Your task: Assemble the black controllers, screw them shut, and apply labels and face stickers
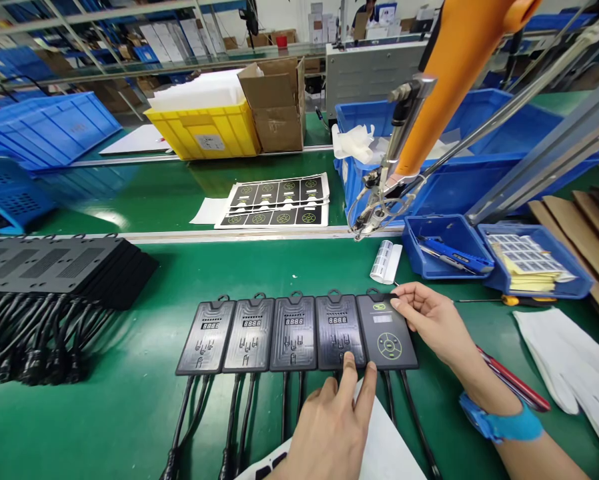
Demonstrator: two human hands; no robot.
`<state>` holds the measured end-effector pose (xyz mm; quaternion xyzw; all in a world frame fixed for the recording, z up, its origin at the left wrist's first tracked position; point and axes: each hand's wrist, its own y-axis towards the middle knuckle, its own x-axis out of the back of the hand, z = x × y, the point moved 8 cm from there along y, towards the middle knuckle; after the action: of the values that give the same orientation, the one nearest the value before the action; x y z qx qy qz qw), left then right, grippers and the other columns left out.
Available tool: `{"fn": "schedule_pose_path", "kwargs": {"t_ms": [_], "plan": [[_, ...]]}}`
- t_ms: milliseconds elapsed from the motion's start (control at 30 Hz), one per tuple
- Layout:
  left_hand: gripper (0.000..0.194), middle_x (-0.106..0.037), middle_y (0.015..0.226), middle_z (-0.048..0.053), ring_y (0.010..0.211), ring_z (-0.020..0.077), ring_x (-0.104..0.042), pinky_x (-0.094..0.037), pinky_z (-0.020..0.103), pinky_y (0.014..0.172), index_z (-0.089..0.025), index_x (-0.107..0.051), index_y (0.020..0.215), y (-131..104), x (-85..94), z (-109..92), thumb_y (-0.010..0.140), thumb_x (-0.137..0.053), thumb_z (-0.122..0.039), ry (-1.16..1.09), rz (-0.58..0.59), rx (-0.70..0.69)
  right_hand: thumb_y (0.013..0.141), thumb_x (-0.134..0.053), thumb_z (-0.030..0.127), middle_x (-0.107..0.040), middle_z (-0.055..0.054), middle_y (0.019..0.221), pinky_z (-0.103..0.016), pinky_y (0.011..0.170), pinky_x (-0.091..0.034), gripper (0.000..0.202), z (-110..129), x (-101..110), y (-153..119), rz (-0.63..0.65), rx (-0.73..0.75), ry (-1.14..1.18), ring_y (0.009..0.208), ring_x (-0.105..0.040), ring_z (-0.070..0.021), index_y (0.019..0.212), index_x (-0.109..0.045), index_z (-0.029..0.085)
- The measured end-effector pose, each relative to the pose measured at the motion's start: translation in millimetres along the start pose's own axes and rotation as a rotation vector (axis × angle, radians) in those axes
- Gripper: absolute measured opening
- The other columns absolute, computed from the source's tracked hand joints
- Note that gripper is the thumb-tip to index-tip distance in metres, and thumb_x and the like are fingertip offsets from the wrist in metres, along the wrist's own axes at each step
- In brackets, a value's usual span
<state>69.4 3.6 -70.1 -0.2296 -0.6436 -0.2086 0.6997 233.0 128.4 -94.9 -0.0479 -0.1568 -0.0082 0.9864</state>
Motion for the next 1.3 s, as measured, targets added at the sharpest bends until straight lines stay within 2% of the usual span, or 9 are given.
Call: {"fn": "schedule_pose_path", "kwargs": {"t_ms": [367,533,600,700,800,933,1067,1167,1300], "plan": [[0.073,-0.054,0.134,0.022,0.069,0.0195,-0.066,-0.058,0.030,0.052,-0.015,-0.041,0.147,-0.5,-6.9,0.2,0.075,-0.049,-0.001,-0.072,0.003,-0.020,0.078,-0.067,0.038,-0.055,0.000,0.071,-0.030,0.058,-0.043,0.021,5.6,5.3,-4.7,-0.109,0.112,-0.287,0.059,-0.049,-0.0150,0.093,-0.065,0.023],[0.081,-0.048,0.139,0.021,0.080,0.0231,-0.069,-0.061,0.036,0.062,-0.017,-0.034,0.148,-6.0,-8.3,19.9,0.071,-0.048,0.003,-0.437,0.041,0.092,0.082,-0.062,0.034,-0.056,-0.004,0.083,-0.033,0.062,-0.045,0.025,24.8,14.3,-16.7,-0.184,0.204,-0.369,0.065,-0.050,-0.0168,0.105,-0.065,0.023],[0.072,-0.048,0.138,0.017,0.078,0.0173,-0.067,-0.060,0.035,0.071,-0.023,-0.032,0.147,-11.2,1.2,33.6,0.080,-0.044,0.000,-0.720,-0.043,0.169,0.087,-0.059,0.037,-0.061,-0.005,0.088,-0.031,0.063,-0.049,0.020,33.0,3.0,-27.9,-0.062,0.189,-0.325,0.074,-0.058,-0.0185,0.101,-0.065,0.024],[0.058,-0.052,0.128,0.010,0.073,0.0106,-0.059,-0.056,0.028,0.073,-0.028,-0.035,0.143,-21.8,16.8,56.8,0.089,-0.043,-0.006,-1.106,-0.217,0.255,0.087,-0.062,0.038,-0.067,-0.005,0.100,-0.029,0.071,-0.054,0.029,42.9,-34.3,-57.3,0.311,0.104,-0.189,0.088,-0.064,-0.0191,0.115,-0.059,0.027],[0.055,-0.055,0.123,0.007,0.076,0.0110,-0.058,-0.052,0.025,0.068,-0.030,-0.037,0.142,-32.3,19.9,76.1,0.091,-0.051,-0.014,-1.333,-0.195,0.327,0.090,-0.060,0.032,-0.064,0.002,0.081,-0.025,0.062,-0.054,0.040,52.6,-61.4,-89.0,0.550,0.078,-0.161,0.071,-0.064,-0.0154,0.128,-0.048,0.031],[0.060,-0.061,0.101,0.000,0.088,0.0155,-0.058,-0.049,0.030,0.079,-0.029,-0.043,0.137,-45.2,17.8,83.7,0.083,-0.061,-0.012,-1.368,0.070,0.308,0.096,-0.049,0.029,-0.066,0.002,0.079,-0.023,0.051,-0.051,0.034,73.9,-55.1,-98.8,0.322,0.314,-0.347,0.064,-0.065,-0.0147,0.129,-0.047,0.032],[0.049,-0.056,0.086,-0.003,0.073,0.0111,-0.054,-0.044,0.025,0.067,-0.022,-0.048,0.124,-53.1,17.6,86.7,0.079,-0.057,-0.007,-1.612,0.038,0.378,0.090,-0.058,0.023,-0.069,-0.009,0.104,-0.034,0.073,-0.053,0.025,119.0,-51.1,-121.8,-0.060,0.787,-0.597,0.090,-0.067,-0.0246,0.114,-0.063,0.026],[0.047,-0.056,0.080,-0.005,0.067,0.0082,-0.052,-0.040,0.021,0.063,-0.019,-0.048,0.117,-55.4,13.5,80.4,0.074,-0.064,-0.007,-1.792,0.019,0.421,0.089,-0.058,0.017,-0.073,-0.004,0.087,-0.033,0.072,-0.049,0.014,141.4,-74.0,-142.4,0.008,0.975,-0.602,0.078,-0.067,-0.0205,0.098,-0.068,0.023],[0.043,-0.059,0.081,-0.003,0.063,0.0067,-0.048,-0.032,0.020,0.057,-0.019,-0.046,0.114,-60.3,9.9,72.3,0.079,-0.070,-0.018,-2.001,0.064,0.394,0.091,-0.052,0.012,-0.073,-0.001,0.078,-0.032,0.065,-0.045,0.018,147.6,-92.3,-152.3,0.038,0.955,-0.575,0.068,-0.066,-0.0169,0.091,-0.067,0.021]]}}
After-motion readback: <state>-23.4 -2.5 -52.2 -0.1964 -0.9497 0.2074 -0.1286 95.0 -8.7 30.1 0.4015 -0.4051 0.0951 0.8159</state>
